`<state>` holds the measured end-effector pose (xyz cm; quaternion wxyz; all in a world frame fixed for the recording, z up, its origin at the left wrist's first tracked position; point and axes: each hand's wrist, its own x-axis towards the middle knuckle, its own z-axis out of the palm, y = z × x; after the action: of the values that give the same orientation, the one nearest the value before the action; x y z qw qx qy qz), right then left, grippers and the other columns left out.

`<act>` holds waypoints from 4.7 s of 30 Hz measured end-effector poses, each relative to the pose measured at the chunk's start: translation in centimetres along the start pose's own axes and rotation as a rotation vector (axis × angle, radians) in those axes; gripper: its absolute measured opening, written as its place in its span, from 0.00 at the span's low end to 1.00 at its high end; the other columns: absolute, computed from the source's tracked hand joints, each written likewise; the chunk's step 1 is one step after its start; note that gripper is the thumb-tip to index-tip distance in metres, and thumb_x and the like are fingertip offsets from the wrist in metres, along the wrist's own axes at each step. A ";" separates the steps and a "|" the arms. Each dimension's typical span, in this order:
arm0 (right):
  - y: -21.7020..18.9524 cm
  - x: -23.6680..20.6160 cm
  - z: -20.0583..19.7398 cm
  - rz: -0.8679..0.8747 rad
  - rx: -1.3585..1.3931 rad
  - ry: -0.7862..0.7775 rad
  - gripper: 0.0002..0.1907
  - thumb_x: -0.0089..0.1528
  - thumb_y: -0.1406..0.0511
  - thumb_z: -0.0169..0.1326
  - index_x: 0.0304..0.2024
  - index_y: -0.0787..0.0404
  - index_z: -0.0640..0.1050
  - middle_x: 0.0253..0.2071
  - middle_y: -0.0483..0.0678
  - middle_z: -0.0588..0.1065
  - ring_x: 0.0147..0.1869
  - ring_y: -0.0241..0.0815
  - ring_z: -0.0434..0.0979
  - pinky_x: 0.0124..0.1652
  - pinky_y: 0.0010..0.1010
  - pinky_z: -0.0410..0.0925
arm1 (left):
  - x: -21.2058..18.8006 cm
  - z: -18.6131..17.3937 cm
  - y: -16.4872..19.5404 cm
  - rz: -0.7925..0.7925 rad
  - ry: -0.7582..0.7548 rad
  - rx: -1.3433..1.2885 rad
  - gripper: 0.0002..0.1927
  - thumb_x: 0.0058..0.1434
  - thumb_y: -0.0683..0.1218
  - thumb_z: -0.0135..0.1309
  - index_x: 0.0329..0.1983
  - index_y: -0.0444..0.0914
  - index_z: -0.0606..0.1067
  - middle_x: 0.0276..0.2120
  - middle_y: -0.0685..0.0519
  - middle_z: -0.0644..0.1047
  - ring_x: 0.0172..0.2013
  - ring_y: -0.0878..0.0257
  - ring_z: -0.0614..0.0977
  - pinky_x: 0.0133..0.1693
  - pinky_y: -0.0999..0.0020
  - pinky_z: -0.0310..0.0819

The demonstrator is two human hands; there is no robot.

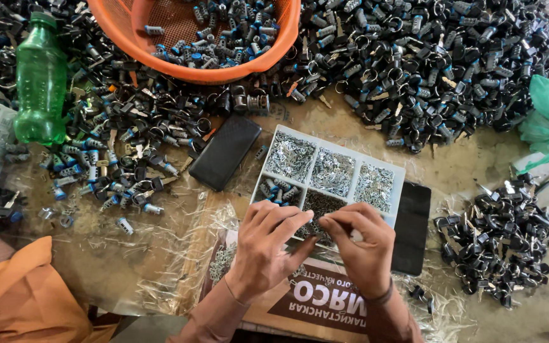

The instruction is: The person sits at a workshop table covered with piles of small metal parts and assembles them one at a time, fitting a spring and metal contact into a black cylindrical cap by hand, then placing the finished assembly into a compartmented plastic box. The person repeats this hand-assembly cycle throughout the clip.

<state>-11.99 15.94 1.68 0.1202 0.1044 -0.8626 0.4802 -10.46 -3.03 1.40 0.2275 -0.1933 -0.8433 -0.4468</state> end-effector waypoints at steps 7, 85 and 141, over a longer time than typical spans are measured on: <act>0.7 0.1 -0.2 0.248 0.273 -0.096 0.07 0.57 0.74 0.64 0.38 0.64 0.85 0.37 0.46 0.79 0.37 0.30 0.77 0.35 0.21 0.69 | -0.1 0.1 -0.1 0.004 0.017 0.001 0.22 0.55 0.44 0.69 0.52 0.37 0.78 0.44 0.52 0.78 0.43 0.56 0.77 0.51 0.59 0.70; 1.4 -1.7 0.8 0.169 0.342 -0.136 0.03 0.64 0.73 0.59 0.37 0.70 0.80 0.41 0.47 0.76 0.41 0.31 0.74 0.39 0.21 0.69 | -0.8 -0.1 -0.2 0.052 0.005 -0.030 0.23 0.52 0.44 0.70 0.52 0.38 0.79 0.44 0.53 0.77 0.43 0.55 0.76 0.51 0.58 0.69; 1.0 -1.5 0.2 -0.017 0.088 -0.079 0.06 0.55 0.70 0.67 0.34 0.65 0.83 0.37 0.45 0.75 0.35 0.30 0.72 0.34 0.22 0.67 | -0.5 -0.2 -0.1 0.025 0.018 -0.027 0.26 0.48 0.43 0.70 0.52 0.37 0.79 0.44 0.52 0.77 0.43 0.54 0.77 0.51 0.58 0.70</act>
<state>-10.92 16.37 0.29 0.0855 0.1357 -0.8439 0.5120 -10.05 -3.28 1.13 0.2378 -0.2029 -0.8328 -0.4569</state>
